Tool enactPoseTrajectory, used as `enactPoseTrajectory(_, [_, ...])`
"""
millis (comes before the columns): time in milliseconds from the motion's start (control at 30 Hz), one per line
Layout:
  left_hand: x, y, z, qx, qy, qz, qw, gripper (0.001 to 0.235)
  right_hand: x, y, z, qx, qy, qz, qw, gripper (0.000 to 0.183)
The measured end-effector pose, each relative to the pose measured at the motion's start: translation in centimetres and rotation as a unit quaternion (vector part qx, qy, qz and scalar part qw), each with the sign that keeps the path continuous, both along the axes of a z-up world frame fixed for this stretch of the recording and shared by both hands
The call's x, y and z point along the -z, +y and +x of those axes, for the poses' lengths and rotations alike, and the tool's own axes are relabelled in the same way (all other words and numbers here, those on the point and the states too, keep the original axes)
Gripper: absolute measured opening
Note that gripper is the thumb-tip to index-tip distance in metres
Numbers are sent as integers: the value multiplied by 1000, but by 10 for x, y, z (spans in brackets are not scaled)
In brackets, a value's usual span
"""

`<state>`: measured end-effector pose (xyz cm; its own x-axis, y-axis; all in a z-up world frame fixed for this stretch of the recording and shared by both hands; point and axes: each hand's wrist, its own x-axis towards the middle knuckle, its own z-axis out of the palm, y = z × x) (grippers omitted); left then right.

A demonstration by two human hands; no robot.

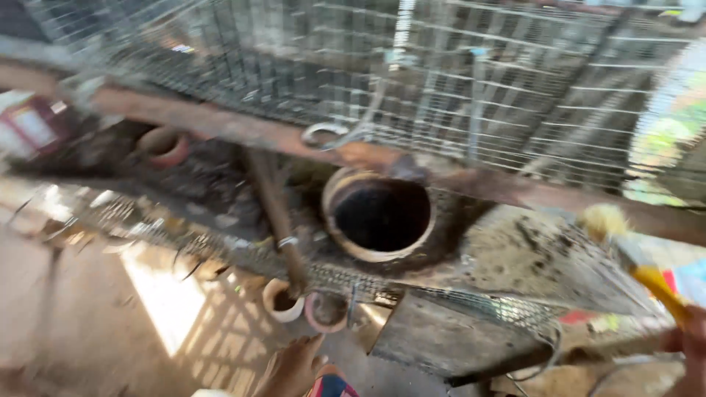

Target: Using a paintbrush to sweep dust and debris from the wire mesh and wooden supports of animal cages.

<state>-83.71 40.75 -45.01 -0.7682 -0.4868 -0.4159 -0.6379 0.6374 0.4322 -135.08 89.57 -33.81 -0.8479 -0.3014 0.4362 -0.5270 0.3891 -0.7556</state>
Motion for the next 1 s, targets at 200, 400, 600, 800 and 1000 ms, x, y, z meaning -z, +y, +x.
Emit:
enactPoseTrajectory(200, [-69, -1, -48, 99, 38, 48, 993, 56, -168, -185, 165, 113, 89, -51, 988, 15])
enactPoseTrajectory(400, [-88, -23, -82, 108, 229, -32, 967, 44, -206, -244, 225, -137, 124, -20, 983, 26])
enactPoseTrajectory(600, [-149, -50, -122, 84, 418, -203, 882, 41, -229, -286, 214, -88, 173, -85, 977, 21])
enactPoseTrajectory(800, [-245, -71, -157, 63, 511, -310, 799, 42, -236, -325, 198, -66, 323, 29, 944, 22])
enactPoseTrajectory(1000, [-261, -79, -189, 102, 509, -340, 784, 46, -278, -320, 216, -54, 280, -41, 958, 12])
